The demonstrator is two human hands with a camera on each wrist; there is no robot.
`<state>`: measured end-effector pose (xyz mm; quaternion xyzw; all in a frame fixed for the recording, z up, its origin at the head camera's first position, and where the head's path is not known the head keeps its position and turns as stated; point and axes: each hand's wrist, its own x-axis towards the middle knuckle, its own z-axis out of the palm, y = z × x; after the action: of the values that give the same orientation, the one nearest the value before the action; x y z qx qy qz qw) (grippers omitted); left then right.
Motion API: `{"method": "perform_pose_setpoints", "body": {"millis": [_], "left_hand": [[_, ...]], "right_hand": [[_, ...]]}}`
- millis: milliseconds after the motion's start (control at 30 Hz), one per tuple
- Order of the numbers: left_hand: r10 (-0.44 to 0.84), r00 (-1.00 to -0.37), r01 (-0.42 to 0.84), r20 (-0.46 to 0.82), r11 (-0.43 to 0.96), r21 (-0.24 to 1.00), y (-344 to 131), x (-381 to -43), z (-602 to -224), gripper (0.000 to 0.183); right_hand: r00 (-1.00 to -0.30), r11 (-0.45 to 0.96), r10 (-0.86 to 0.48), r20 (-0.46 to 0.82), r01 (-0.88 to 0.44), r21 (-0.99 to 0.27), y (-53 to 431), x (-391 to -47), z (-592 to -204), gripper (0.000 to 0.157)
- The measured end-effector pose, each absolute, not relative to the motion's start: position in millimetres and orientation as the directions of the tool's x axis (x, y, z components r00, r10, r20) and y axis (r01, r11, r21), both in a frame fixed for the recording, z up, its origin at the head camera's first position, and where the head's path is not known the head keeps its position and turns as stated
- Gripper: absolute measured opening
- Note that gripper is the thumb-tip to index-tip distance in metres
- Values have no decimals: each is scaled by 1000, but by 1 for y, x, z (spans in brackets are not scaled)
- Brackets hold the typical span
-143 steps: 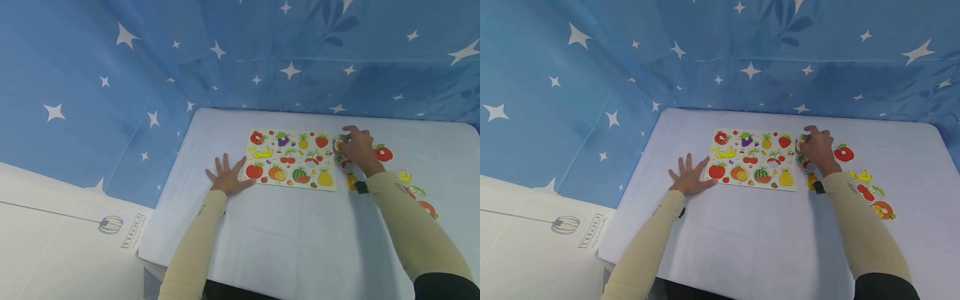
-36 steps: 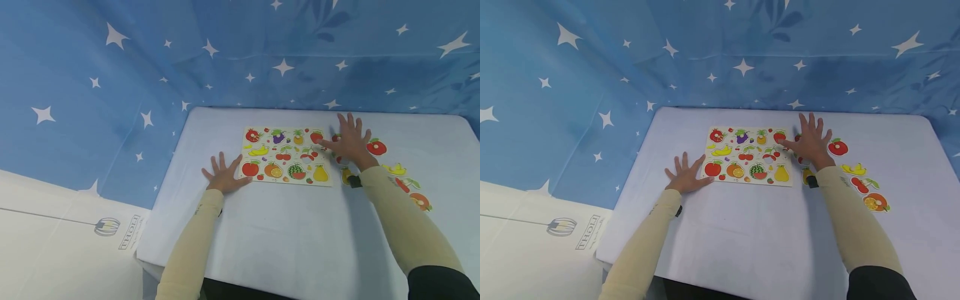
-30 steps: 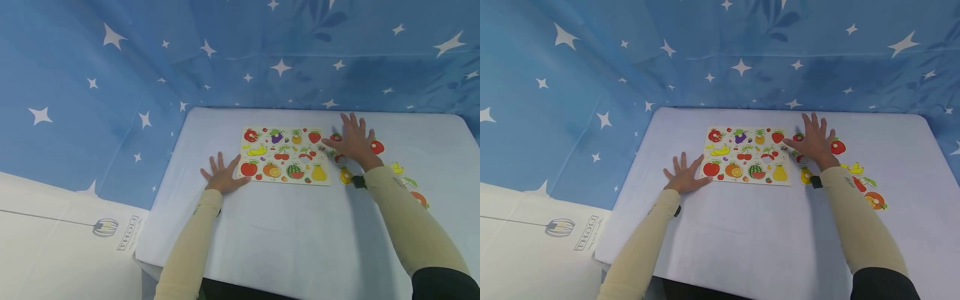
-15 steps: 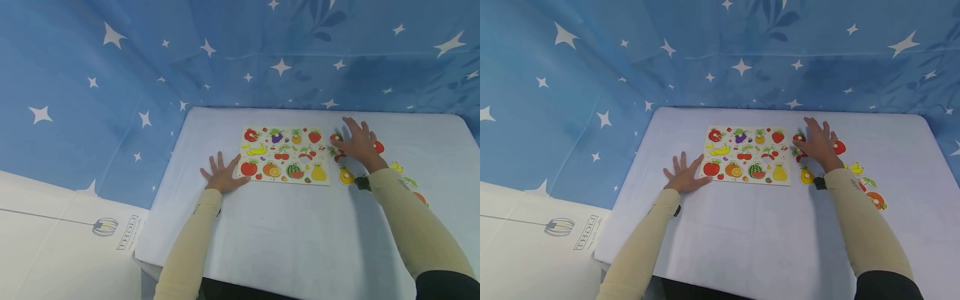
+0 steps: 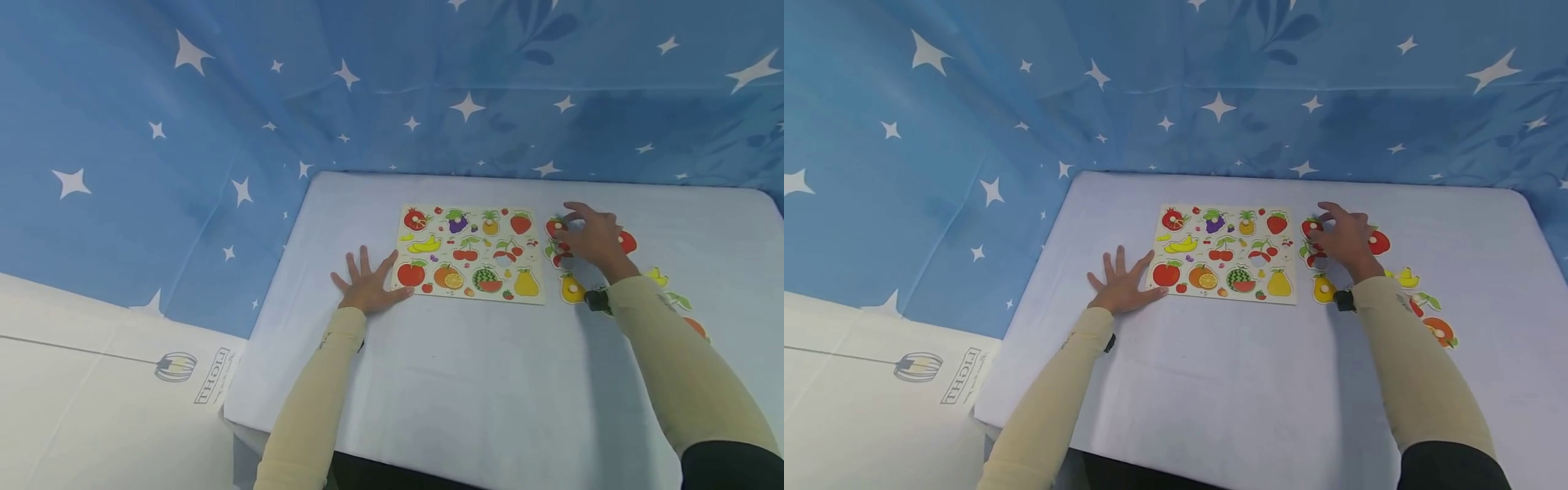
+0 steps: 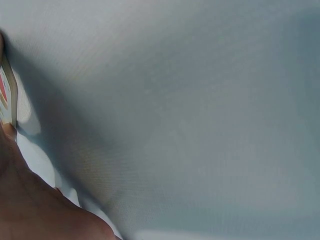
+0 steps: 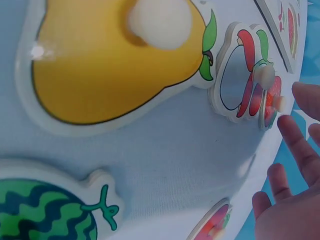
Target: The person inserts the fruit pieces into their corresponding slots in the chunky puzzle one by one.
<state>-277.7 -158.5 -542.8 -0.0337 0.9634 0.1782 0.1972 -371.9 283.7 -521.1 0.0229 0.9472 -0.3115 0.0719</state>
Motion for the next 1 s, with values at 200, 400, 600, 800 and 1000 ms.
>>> {"method": "perform_pose_setpoints", "body": {"millis": [200, 400, 600, 800, 1000], "left_hand": [[11, -916, -125, -402, 943, 310, -156, -279, -541, 99], [7, -916, -127, -401, 943, 307, -156, -279, -540, 99], [14, -921, -124, -389, 938, 325, -155, -279, -538, 99], [7, -921, -131, -390, 936, 326, -156, -279, -542, 99], [4, -918, -138, -396, 935, 328, -158, -278, -542, 99]], "right_hand": [[-984, 813, 15, -179, 116, -571, 282, -373, -519, 67], [-987, 841, 37, -154, 114, -529, 279, -377, -521, 57], [-992, 847, 58, -113, 109, -520, 276, -379, -523, 50], [-989, 831, 86, -122, 139, -539, 272, -380, -526, 47], [-986, 794, 79, -148, 152, -588, 266, -383, -527, 51]]}}
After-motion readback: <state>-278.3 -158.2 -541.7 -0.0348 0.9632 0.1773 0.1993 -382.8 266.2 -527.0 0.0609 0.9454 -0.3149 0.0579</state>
